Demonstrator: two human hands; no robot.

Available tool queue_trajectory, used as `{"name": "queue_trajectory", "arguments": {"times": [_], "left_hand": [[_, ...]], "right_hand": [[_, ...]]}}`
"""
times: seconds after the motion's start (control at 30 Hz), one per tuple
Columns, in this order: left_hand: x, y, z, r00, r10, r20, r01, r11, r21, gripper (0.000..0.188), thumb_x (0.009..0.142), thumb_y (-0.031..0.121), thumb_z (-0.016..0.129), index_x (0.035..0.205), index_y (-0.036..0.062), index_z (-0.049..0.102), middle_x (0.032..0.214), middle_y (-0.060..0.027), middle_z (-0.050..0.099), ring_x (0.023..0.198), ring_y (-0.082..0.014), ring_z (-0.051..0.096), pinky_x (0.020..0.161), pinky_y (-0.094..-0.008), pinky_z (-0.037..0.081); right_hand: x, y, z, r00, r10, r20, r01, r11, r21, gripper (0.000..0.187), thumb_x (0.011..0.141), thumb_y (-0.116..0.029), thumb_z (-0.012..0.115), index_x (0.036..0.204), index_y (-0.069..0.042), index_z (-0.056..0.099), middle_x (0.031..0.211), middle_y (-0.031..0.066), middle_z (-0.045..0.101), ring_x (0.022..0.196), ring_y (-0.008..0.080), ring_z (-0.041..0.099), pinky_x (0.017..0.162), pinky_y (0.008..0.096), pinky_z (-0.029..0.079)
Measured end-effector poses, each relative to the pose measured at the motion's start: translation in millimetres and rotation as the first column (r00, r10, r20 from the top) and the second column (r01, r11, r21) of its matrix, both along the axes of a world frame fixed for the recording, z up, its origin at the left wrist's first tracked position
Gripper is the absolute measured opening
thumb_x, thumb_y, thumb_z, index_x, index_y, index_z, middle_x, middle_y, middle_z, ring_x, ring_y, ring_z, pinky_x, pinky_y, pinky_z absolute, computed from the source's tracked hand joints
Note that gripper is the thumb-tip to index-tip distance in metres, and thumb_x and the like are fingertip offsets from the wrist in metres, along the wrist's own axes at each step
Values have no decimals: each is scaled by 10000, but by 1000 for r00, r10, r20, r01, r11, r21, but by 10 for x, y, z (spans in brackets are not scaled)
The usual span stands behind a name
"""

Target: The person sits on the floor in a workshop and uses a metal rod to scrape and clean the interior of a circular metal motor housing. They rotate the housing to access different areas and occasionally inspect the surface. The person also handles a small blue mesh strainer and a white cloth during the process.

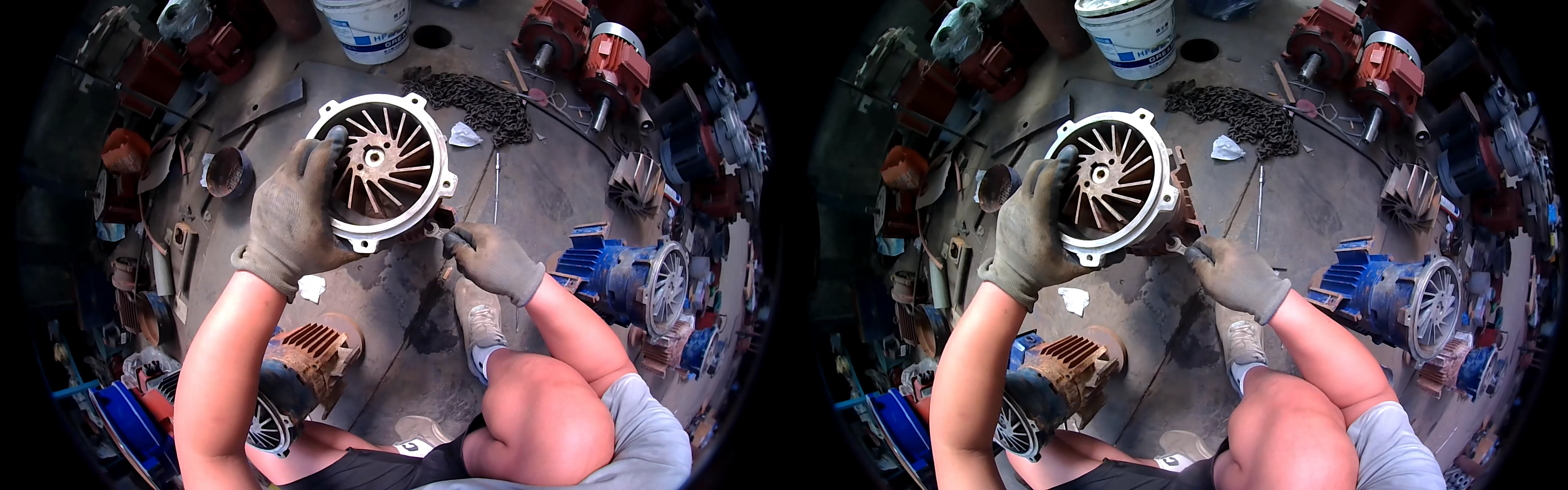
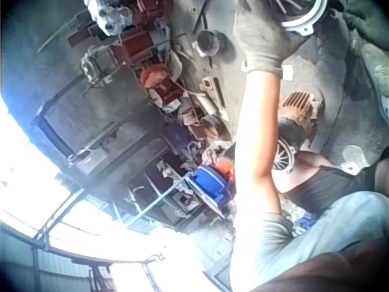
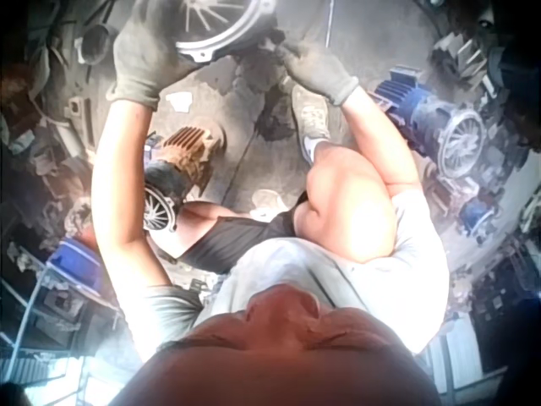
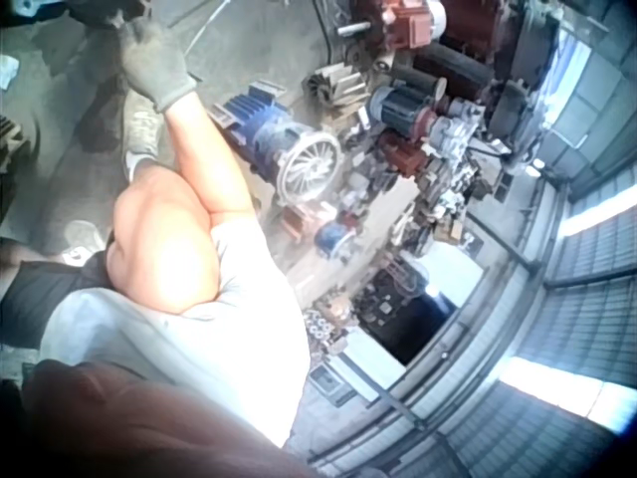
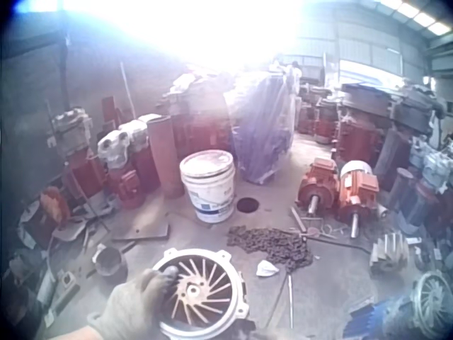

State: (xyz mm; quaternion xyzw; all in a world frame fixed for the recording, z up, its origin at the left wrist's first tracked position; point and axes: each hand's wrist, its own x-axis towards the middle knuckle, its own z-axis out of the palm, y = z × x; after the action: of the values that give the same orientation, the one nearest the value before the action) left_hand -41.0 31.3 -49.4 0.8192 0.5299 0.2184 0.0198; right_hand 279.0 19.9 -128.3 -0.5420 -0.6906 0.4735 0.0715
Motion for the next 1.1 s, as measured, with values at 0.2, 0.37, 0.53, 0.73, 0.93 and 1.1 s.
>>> {"name": "queue_trajectory", "arguments": {"times": [0.2, 0.37, 0.53, 0.73, 0.93, 1.1], "left_hand": [[4, -10, 29, 1000, 26, -4, -26, 999, -40, 1288, 641, 554, 1069, 1677, 50, 494, 1423, -227, 661, 1206, -455, 745, 981, -545, 641], [15, -19, 41, 1000, 31, 2, -31, 999, -43, 1250, 641, 547, 1069, 1646, 50, 517, 1416, -228, 667, 1198, -451, 751, 981, -542, 645], [0, -10, 24, 999, 42, -22, -43, 998, -43, 1239, 640, 550, 1069, 1635, 53, 522, 1425, -229, 665, 1192, -450, 755, 982, -542, 644], [52, -25, 92, 996, 77, -52, -82, 991, -106, 1272, 643, 551, 1069, 1659, 55, 486, 1438, -237, 660, 1208, -452, 756, 992, -541, 644], [56, -25, 89, 992, 96, -79, -104, 988, -111, 1273, 648, 559, 1063, 1655, 53, 471, 1443, -245, 650, 1216, -443, 762, 989, -537, 649], [96, -60, 84, 992, 123, -21, -124, 985, -116, 1258, 653, 545, 1061, 1646, 44, 474, 1424, -225, 649, 1196, -442, 764, 974, -538, 653]], "right_hand": [[-20, 93, 86, 998, -58, 13, 59, 994, -90, 385, 1128, -321, 649, 1244, 17, 790, 979, 265, 811, 957, 458, 805, 904, 543, 614], [17, 111, -10, 999, -28, -18, 29, 999, 15, 364, 1165, -325, 654, 1072, -8, 806, 753, 107, 732, 693, 213, 706, 689, 418, 558], [20, 138, -28, 1000, 8, 0, -8, 1000, -26, 348, 1176, -306, 650, 1073, -8, 797, 757, 89, 739, 669, 178, 701, 653, 403, 559], [-53, 33, -130, 999, -15, -44, 14, 999, -38, 367, 1151, -320, 630, 1170, 22, 761, 973, 274, 817, 882, 405, 826, 858, 540, 621], [89, 211, -156, 896, -267, -354, -46, 739, -672, 421, 1214, -386, 590, 1056, -17, 717, 816, 121, 786, 667, 191, 758, 614, 373, 560], [59, 71, -360, 819, -439, -369, 88, 732, -676, 418, 1204, -410, 619, 999, -54, 698, 704, 46, 654, 537, 168, 583, 531, 348, 447]]}}
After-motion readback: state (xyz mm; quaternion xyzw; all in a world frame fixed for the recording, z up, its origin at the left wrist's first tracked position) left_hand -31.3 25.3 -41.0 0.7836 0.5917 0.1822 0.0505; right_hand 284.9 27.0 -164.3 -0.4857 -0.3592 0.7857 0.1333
